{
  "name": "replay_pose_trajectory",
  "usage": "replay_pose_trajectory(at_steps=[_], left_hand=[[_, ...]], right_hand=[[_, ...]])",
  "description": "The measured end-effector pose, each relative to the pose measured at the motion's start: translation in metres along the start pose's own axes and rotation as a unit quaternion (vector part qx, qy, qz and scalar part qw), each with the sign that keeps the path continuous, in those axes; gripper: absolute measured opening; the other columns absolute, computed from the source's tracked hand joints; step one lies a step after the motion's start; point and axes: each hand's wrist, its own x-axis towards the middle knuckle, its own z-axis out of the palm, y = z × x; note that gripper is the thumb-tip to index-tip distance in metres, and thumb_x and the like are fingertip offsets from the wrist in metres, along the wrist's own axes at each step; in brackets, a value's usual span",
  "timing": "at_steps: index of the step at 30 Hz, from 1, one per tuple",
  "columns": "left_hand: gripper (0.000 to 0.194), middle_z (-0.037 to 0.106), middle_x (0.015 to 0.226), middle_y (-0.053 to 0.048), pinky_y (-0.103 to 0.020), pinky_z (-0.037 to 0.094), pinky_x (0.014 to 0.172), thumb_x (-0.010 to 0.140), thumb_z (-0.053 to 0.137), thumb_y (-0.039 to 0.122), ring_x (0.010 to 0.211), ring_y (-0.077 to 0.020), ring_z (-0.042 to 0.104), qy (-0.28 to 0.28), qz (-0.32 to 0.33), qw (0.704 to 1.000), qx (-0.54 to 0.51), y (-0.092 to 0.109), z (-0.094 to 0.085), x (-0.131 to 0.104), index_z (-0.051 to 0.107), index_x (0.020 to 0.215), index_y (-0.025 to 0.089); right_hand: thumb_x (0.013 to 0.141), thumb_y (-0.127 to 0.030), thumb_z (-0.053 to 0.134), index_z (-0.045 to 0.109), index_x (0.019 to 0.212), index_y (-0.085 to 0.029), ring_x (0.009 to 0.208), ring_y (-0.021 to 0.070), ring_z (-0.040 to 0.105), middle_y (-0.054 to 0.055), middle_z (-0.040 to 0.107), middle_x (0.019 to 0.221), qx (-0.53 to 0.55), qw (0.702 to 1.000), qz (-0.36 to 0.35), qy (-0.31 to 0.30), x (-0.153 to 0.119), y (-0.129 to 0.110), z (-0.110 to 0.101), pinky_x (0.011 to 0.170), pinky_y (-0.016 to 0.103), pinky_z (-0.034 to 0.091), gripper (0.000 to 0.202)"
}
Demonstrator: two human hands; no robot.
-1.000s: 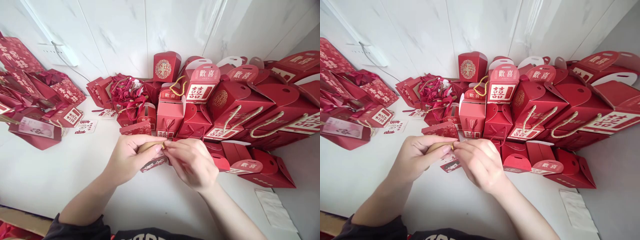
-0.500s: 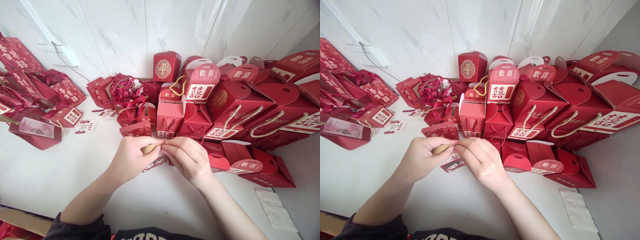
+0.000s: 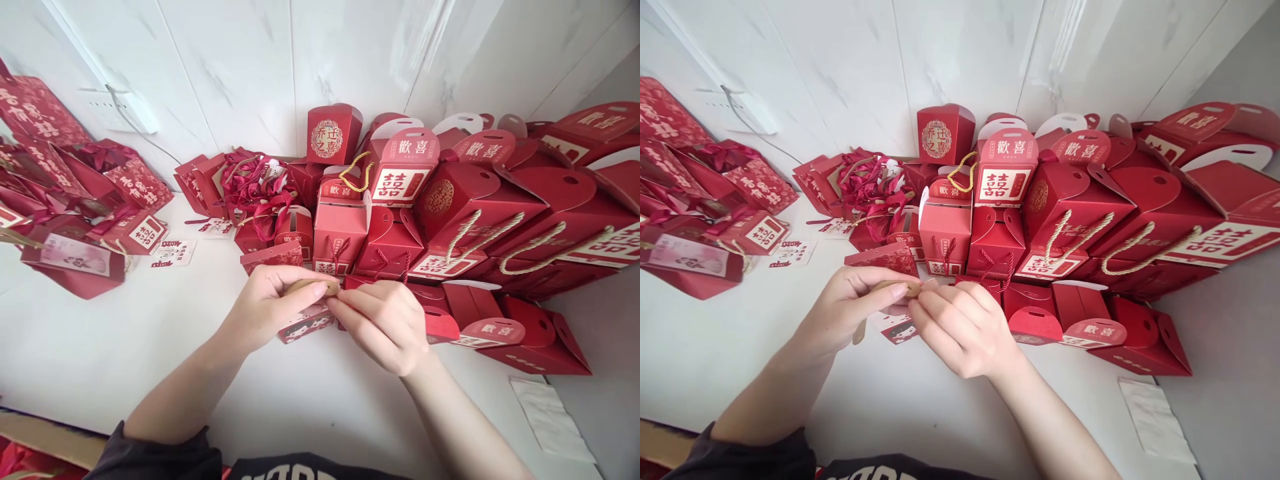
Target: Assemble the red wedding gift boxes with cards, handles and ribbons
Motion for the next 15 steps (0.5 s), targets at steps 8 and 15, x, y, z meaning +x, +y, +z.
replay_pose_trajectory(at_steps=[8,15], left_hand=[[0.024,0.075,0.077,-0.007,-0.026,0.057,0.062,0.086,0.066,0.031,0.074,-0.0196,0.071,-0.024,0.007,1.0,0.012,0.0006,0.0022,-0.0001,0.078,0.102,0.015],[0.028,0.067,0.068,-0.003,-0.026,0.054,0.065,0.093,0.056,0.035,0.075,-0.0197,0.068,-0.04,0.043,0.991,0.117,-0.0012,-0.0014,-0.0057,0.076,0.093,0.015]], right_hand=[[0.088,-0.004,0.06,0.067,0.099,-0.012,0.083,0.0195,0.067,0.01,0.073,0.089,-0.033,0.999,0.001,0.005,0.0011,0.0003,0.0058,0.068,0.032,0.055,0.016],[0.089,-0.005,0.06,0.067,0.112,-0.013,0.095,0.021,0.068,0.011,0.074,0.1,-0.024,0.999,0.022,-0.005,-0.006,-0.0005,0.0072,0.077,0.033,0.056,0.026]])
